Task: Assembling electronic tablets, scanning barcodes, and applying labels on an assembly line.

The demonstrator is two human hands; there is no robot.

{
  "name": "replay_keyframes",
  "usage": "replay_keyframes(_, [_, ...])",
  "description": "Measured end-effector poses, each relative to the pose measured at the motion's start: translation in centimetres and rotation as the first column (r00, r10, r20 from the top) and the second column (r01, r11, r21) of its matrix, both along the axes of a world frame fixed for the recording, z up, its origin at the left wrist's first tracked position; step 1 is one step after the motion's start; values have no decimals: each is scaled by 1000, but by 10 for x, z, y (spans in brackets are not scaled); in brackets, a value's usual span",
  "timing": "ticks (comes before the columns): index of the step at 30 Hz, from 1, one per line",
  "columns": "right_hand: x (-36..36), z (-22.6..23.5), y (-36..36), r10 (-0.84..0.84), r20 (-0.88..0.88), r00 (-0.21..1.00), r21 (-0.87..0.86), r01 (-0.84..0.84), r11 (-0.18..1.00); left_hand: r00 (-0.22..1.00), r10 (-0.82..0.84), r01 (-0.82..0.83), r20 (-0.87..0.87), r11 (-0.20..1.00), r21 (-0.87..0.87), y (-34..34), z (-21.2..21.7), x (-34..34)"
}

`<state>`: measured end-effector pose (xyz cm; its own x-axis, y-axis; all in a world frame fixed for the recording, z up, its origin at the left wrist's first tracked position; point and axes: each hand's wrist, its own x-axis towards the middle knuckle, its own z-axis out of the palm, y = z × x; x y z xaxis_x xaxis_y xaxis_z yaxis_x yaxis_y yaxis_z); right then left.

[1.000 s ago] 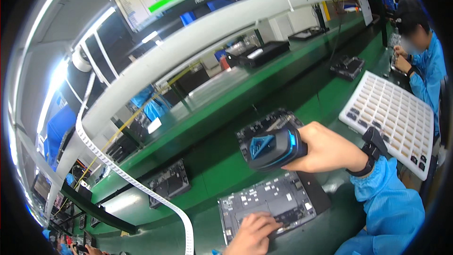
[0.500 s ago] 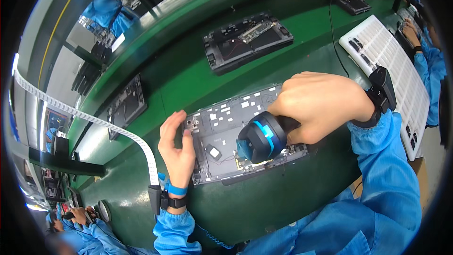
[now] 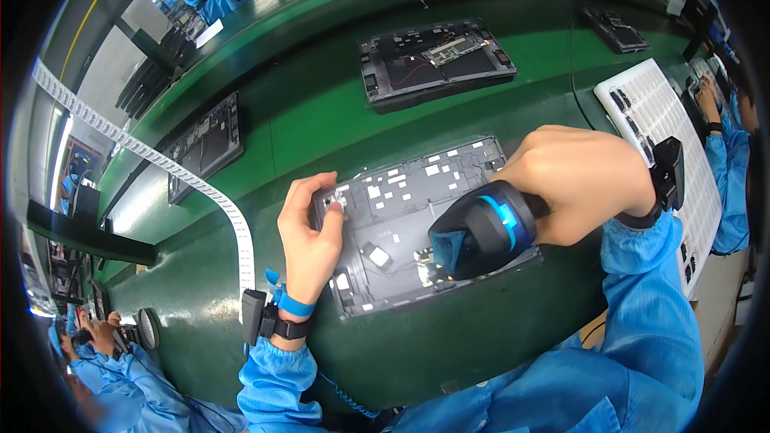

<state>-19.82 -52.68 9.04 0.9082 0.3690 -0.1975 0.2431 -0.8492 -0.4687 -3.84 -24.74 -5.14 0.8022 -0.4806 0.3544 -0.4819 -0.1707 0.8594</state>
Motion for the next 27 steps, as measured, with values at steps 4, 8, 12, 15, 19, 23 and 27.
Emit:
replay_keyframes(4, [-2,-2,-34,-83,184,979,69,71,995,959,98,-145,265,976,164,-1,14,-14])
replay_keyframes(8, [9,-3,-92,-450,154,880,-219,474,853,829,-221,124,514,968,217,-22,35,-56])
replay_keyframes(12, [14,-25,-144,-680,41,732,-262,664,700,801,-462,324,382,870,373,-36,41,-111])
replay_keyframes(15, [-2,-16,-154,-619,259,742,-298,671,679,768,-514,330,383,829,451,-37,36,-129])
replay_keyframes(19, [-19,11,-117,-659,406,633,-166,760,628,751,-527,333,399,823,460,-46,31,-129])
replay_keyframes(23, [-14,17,-76,-442,228,867,119,426,897,724,-527,295,445,820,491,-54,31,-132])
replay_keyframes(27, [-18,18,-83,-221,94,971,235,194,952,712,-510,262,483,831,491,-67,34,-146])
